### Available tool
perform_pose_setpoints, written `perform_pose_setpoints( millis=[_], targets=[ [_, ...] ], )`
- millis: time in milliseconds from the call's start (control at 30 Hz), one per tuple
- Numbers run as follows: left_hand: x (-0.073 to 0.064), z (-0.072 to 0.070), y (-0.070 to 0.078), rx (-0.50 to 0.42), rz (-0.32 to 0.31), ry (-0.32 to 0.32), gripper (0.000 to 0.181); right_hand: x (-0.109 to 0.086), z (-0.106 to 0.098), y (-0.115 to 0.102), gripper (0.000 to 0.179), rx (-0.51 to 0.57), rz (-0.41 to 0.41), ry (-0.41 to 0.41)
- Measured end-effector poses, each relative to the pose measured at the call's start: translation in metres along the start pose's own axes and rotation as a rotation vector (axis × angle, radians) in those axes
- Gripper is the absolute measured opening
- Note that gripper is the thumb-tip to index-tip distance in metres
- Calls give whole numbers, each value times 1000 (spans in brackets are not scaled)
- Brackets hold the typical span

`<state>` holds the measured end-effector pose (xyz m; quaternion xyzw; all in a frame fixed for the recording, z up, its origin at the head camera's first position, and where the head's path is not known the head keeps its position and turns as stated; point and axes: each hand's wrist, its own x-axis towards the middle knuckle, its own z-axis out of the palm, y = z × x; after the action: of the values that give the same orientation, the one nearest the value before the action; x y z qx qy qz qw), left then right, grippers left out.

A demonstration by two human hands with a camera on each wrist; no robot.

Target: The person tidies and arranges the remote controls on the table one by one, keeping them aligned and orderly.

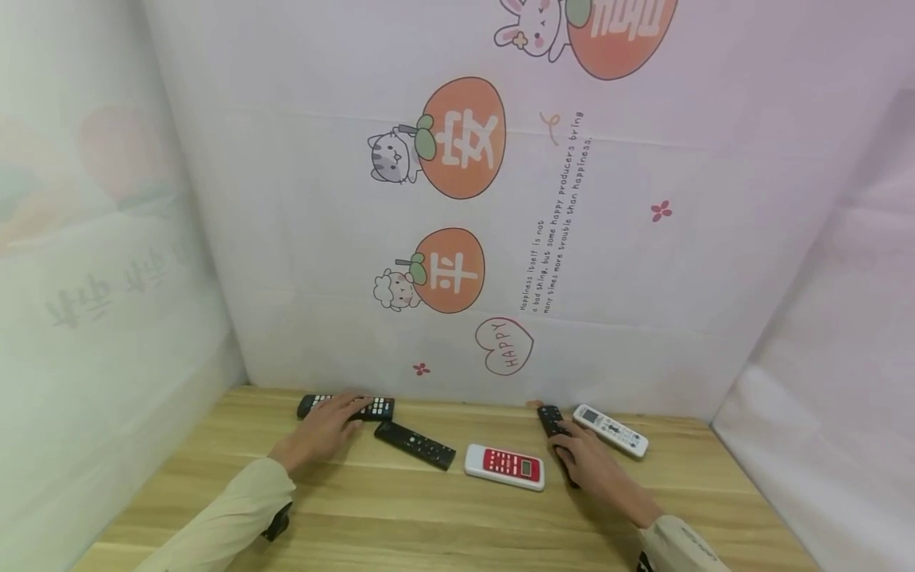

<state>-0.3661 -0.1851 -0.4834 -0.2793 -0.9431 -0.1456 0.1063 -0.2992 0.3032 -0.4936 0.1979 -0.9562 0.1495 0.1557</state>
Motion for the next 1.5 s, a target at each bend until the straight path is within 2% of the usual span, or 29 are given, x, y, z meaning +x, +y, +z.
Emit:
perform_pose_setpoints(
  millis=[167, 333, 500, 667, 867, 1000, 1100, 1167, 1233, 1367, 1500],
  targets=[
    [-1, -3, -1, 18, -38, -62, 46, 2, 0, 0, 22, 34, 12, 19],
    [-2, -8, -1, 42, -62, -79, 41, 5, -4, -2, 38, 95, 107, 4],
    [4, -9, -2, 91, -49, -68, 37, 8, -8, -3, 54, 153, 213, -46],
    [8, -11, -2, 132, -35, -36, 33, 13, -10, 4, 61, 225, 294, -95],
    [11, -11, -6, 58, -36, -7, 27, 14, -15, 3, 63, 348, 409, -142],
    [9, -11, -13, 43, 8, 28, 27, 15, -16, 5, 64, 404, 442, -149],
    [7, -10, -21, 75, 68, 58, 30, 17, -16, 8, 61, 400, 460, -146],
    [6, -9, -25, 58, 78, 57, 31, 17, -16, 10, 58, 401, 466, -142],
    [6, -10, -26, 36, 80, 52, 31, 17, -16, 11, 55, 410, 477, -142],
    [7, -12, -26, -11, 40, 14, 31, 17, -17, 12, 54, 431, 497, -173],
    [9, -15, -26, -51, 11, -9, 30, 19, -23, 11, 56, 457, 559, -216]
  ],
)
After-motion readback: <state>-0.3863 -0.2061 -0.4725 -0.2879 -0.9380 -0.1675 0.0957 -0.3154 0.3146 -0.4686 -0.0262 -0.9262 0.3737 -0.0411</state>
